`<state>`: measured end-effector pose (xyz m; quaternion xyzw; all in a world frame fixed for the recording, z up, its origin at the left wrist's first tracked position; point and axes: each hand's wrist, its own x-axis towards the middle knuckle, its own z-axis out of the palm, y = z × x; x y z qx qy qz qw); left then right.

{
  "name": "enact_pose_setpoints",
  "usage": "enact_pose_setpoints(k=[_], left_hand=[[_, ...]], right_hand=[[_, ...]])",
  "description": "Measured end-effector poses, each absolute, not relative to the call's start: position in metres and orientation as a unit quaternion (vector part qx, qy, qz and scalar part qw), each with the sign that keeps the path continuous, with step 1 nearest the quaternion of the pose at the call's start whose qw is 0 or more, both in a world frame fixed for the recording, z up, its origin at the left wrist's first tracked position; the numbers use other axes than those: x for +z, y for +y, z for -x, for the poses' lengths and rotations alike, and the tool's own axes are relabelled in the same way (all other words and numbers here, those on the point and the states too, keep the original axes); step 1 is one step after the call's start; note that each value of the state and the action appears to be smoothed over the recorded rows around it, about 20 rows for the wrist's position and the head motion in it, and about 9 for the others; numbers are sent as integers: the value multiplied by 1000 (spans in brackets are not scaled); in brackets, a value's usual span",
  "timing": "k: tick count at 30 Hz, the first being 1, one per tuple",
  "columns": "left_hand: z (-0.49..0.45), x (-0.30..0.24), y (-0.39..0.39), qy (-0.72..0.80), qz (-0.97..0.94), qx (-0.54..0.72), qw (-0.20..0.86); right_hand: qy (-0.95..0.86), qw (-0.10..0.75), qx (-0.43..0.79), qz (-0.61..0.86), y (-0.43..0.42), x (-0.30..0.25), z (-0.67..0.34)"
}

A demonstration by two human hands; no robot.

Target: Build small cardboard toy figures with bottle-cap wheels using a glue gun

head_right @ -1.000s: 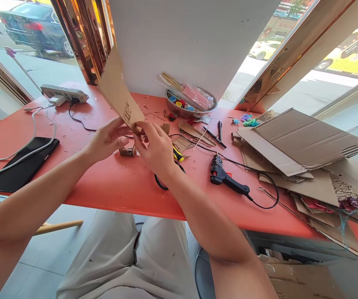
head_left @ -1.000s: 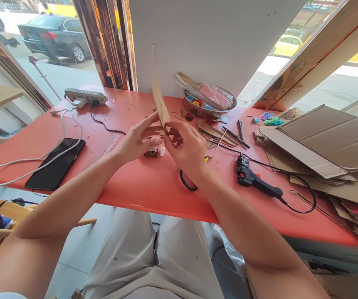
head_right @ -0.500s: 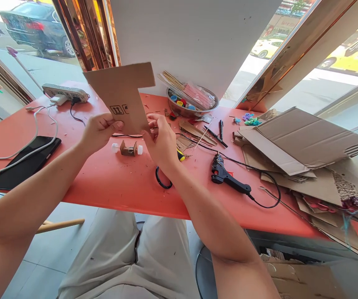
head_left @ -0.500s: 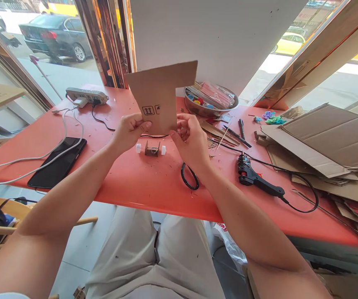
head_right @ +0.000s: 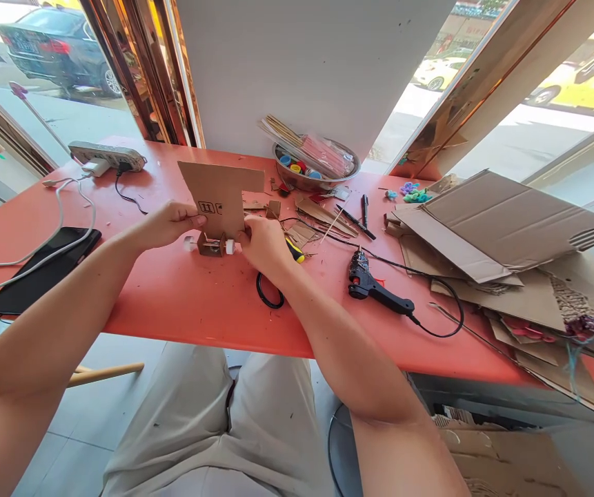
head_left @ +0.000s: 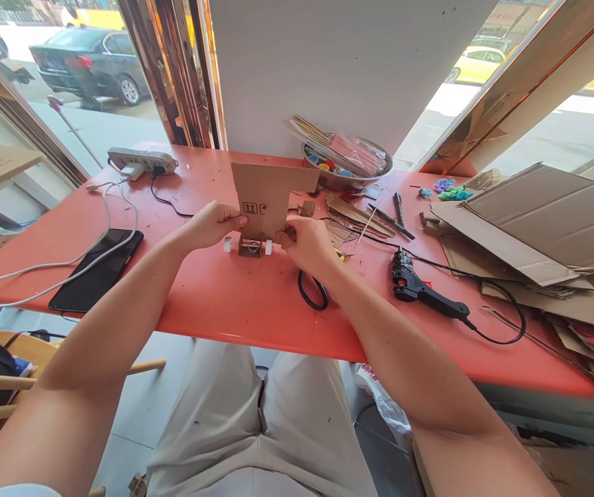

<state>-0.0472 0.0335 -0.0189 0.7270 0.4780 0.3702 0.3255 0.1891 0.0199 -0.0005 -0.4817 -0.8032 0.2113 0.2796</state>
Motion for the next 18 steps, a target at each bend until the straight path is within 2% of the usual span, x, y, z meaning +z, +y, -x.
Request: enact_pose_setpoints(k=[3,10,13,18], left_hand=[[50,-12,32,475,-749,322,331],[51,-7,30,469,-754,307,342],[51,-5,29,476,-766,284,325],[51,0,28,480,-790,240,298]], right_hand=[[-809,279,207,474,20,-2,-189],[-792,257,230,503,18,2,-186],[-793,235,225,515,18,2,-184],[-810,248,189,497,20,-3,-185]])
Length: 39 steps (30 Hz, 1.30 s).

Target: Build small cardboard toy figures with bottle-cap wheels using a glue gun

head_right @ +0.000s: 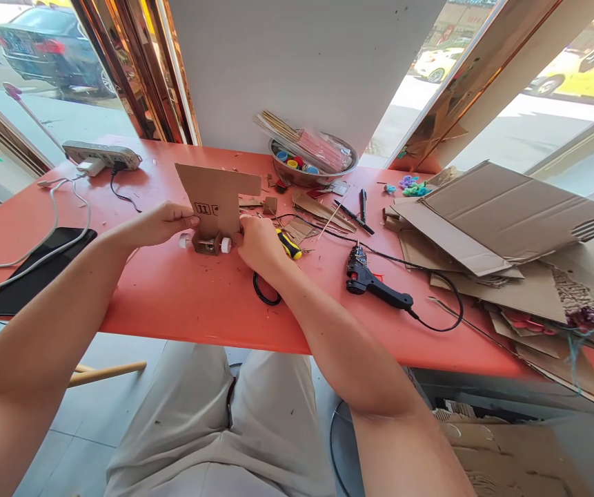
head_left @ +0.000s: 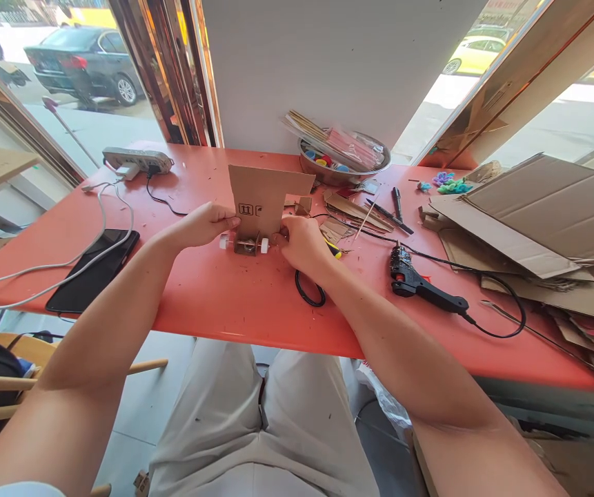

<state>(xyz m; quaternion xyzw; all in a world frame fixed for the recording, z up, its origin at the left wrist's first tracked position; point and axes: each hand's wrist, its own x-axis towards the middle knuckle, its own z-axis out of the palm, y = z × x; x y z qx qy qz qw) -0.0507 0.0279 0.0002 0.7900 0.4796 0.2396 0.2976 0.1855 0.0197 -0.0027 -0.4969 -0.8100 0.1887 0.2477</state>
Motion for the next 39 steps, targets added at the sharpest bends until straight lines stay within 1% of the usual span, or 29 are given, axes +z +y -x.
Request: enact_pose_setpoints(k=[6,11,13,17,20,31,39], left_hand=[[50,3,28,455,-802,228,314],[52,6,26,432,-805,240,329],[55,8,25,418,-801,243,354],[62,10,23,404,-780,241,413],[64,9,23,403,-772,242,429],[63,-2,31,395,-814,213,369],[61,-2,31,417,-802,210,372]], right_hand=[[-809,228,169,514,19,-2,-186],[-826,241,160,484,21,-6,-187],[-826,242,160,483,21,-7,-187],[-812,215,176,513,18,-2,-187],[-807,221,193,512,16,2,-188],[-827,257,194,461,20,-4,-193],[-823,242,189,478,17,-1,-192]])
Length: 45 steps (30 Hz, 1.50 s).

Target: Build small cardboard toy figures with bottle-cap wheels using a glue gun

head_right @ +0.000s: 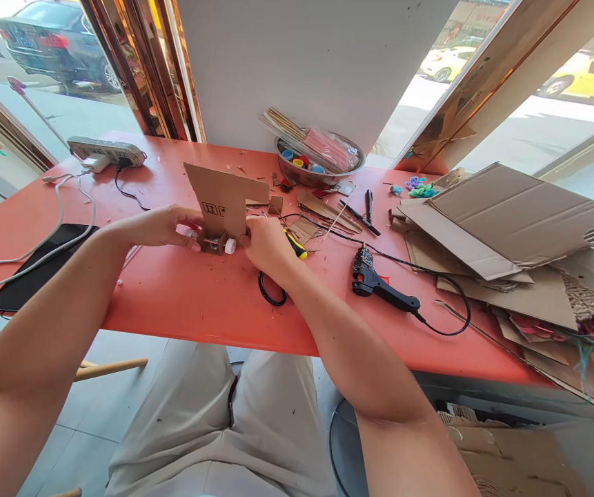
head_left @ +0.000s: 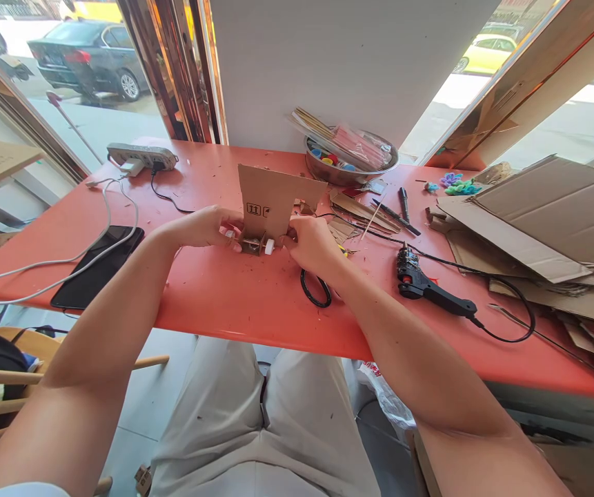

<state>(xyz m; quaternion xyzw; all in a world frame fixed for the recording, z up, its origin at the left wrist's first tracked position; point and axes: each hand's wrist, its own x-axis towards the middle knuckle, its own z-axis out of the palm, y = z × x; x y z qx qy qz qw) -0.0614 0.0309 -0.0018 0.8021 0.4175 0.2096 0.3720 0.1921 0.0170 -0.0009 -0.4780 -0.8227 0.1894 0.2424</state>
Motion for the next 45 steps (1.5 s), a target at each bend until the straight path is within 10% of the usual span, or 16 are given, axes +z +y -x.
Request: enact_pose_setpoints(k=[16,33,39,45], left_hand=[[27,7,13,467,-708,439,296],[5,8,4,495,-623,491,354],[8,7,7,480,-573,533,398],[13,5,13,471,-509,592,410]], right_hand=[[-792,389,196,428,14,7,-192],[-729,368,346,463,8,14,-186],[-782,293,243,493,9,38,-206],[-804,-25,173,568,-13,63,-241]])
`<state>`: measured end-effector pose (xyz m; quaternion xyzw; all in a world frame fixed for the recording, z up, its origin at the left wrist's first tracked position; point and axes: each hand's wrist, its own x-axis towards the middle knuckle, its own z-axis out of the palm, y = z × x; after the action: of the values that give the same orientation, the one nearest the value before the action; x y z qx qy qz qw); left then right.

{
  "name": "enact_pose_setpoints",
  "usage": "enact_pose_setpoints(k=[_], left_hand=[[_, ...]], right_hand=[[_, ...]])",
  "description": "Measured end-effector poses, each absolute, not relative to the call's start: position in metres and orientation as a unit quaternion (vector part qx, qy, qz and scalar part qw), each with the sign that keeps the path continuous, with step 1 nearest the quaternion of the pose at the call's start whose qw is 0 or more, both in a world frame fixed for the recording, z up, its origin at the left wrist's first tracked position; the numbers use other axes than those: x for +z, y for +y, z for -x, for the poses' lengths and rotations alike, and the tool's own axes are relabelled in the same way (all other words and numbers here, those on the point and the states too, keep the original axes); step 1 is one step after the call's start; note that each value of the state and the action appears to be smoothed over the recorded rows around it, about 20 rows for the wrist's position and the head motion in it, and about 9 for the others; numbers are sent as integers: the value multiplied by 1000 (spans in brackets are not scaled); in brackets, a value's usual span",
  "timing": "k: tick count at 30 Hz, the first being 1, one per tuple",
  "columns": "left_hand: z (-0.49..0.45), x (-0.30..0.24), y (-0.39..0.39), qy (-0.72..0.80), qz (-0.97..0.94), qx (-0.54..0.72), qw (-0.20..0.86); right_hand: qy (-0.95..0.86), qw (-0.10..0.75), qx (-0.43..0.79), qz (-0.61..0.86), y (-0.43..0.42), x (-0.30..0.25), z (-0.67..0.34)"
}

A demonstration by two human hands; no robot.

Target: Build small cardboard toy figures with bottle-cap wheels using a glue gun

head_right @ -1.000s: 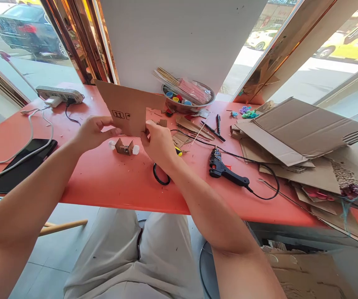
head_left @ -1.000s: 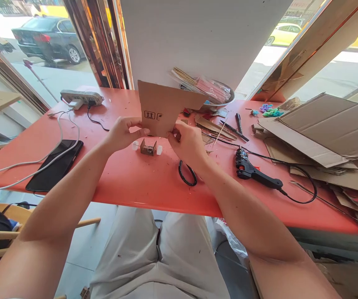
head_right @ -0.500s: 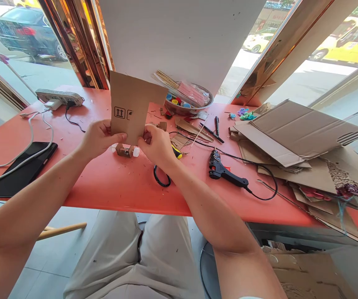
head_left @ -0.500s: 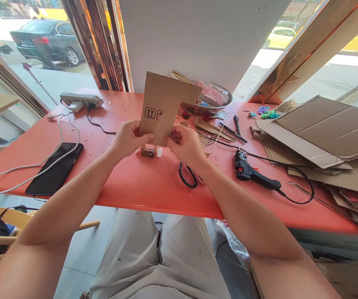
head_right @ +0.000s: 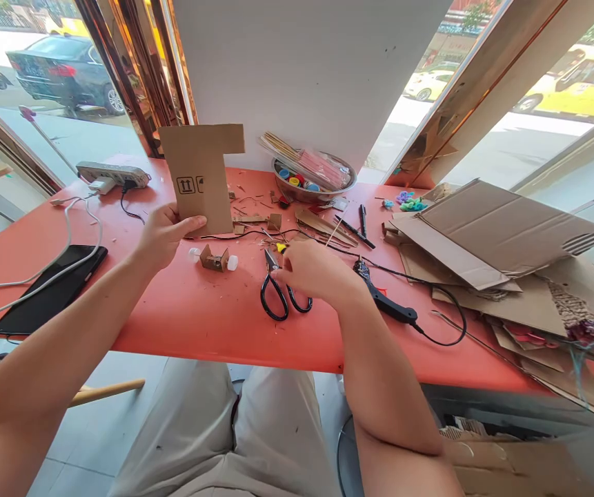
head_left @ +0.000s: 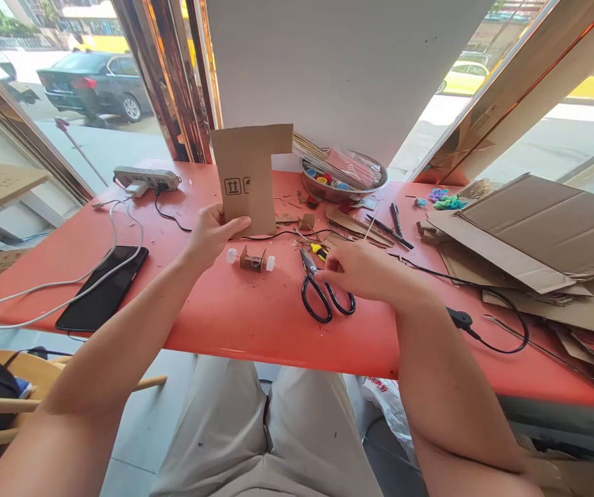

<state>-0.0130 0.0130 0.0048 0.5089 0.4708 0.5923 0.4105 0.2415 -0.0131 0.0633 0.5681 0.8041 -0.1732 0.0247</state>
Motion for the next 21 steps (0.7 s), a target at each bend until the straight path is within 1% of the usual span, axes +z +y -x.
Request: enact_pose_setpoints(k=[2,4,6,8,12,14,17,19,21], left_hand=[[13,5,14,468,-492,610,408],[13,5,15,462,-479,623,411],[12,7,14,460,-471,628,416],[13,8,13,460,-469,626,419],[13,10,11,458,-475,616,430],[13,11,10,451,-481,607,444],[12,11,10,436,-494,595,460],[11,10,9,434,-498,587,469],[10,9,9,435,-497,580,477]], right_hand=[[789,71,-199,-577,-25,61,-247],[777,60,-204,-592,-38,55,-247],[772,39,-186,-607,-47,47,-246],[769,37,-164,-616,-53,42,-245],[777,40,-122,-616,-50,38,-252],[789,24,-123,-601,-41,36,-260],[795,-45,-180,-578,-25,28,-272],[772,-103,-260,-571,-15,23,-278],[731,-149,-372,-553,-7,21,-280]])
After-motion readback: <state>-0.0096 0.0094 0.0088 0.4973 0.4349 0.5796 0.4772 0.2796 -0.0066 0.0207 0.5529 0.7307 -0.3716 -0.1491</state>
